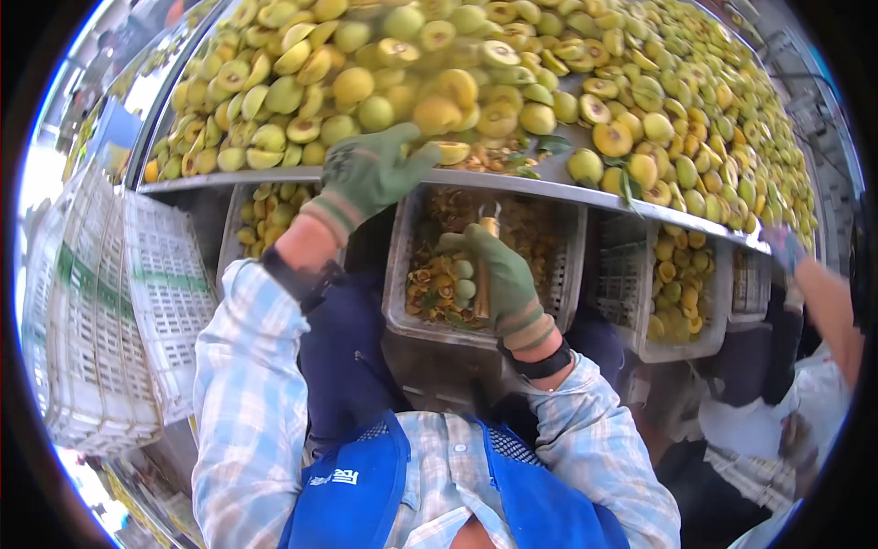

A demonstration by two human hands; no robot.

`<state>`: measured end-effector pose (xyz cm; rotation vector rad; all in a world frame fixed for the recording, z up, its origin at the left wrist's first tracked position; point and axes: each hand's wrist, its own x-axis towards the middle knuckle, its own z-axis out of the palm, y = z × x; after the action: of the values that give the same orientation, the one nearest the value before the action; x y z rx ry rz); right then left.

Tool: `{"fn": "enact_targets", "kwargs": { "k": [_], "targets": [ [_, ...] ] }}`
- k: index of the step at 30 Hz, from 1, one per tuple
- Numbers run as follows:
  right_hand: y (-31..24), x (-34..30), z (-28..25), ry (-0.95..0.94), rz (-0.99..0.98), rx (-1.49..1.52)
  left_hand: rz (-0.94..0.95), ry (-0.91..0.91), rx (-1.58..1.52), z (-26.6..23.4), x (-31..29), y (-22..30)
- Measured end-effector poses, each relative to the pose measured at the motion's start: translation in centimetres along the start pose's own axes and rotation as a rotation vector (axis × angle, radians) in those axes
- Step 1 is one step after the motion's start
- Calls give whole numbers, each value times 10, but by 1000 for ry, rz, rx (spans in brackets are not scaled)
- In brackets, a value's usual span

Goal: Pitting peaches or similar stone fruit at a processing table using a manual pitting tool.

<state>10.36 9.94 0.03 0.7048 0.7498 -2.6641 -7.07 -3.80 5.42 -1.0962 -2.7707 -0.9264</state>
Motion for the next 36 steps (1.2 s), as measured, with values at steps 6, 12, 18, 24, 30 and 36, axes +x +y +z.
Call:
{"fn": "enact_targets", "kwargs": {
  "k": [6,12,18,24,30,36],
  "targets": [
    [-9,-12,3,-6,-42,99,-173,-113,336,60,33,6],
    [-39,-32,0,99,-290,-57,115,141,-297,62,6,28],
    [-63,-42,-3,174,-395,-137,269,-209,-719,45,-9,87],
    [-23,-11,-11,68,-953,-227,-152,-332,-1135,50,-23,86],
    [-25,-7,5,253,-662,-174,5,-85,-794,78,-37,53],
    [-20,2,-15,313,-925,-335,555,175,-782,96,-20,54]
  ]
}}
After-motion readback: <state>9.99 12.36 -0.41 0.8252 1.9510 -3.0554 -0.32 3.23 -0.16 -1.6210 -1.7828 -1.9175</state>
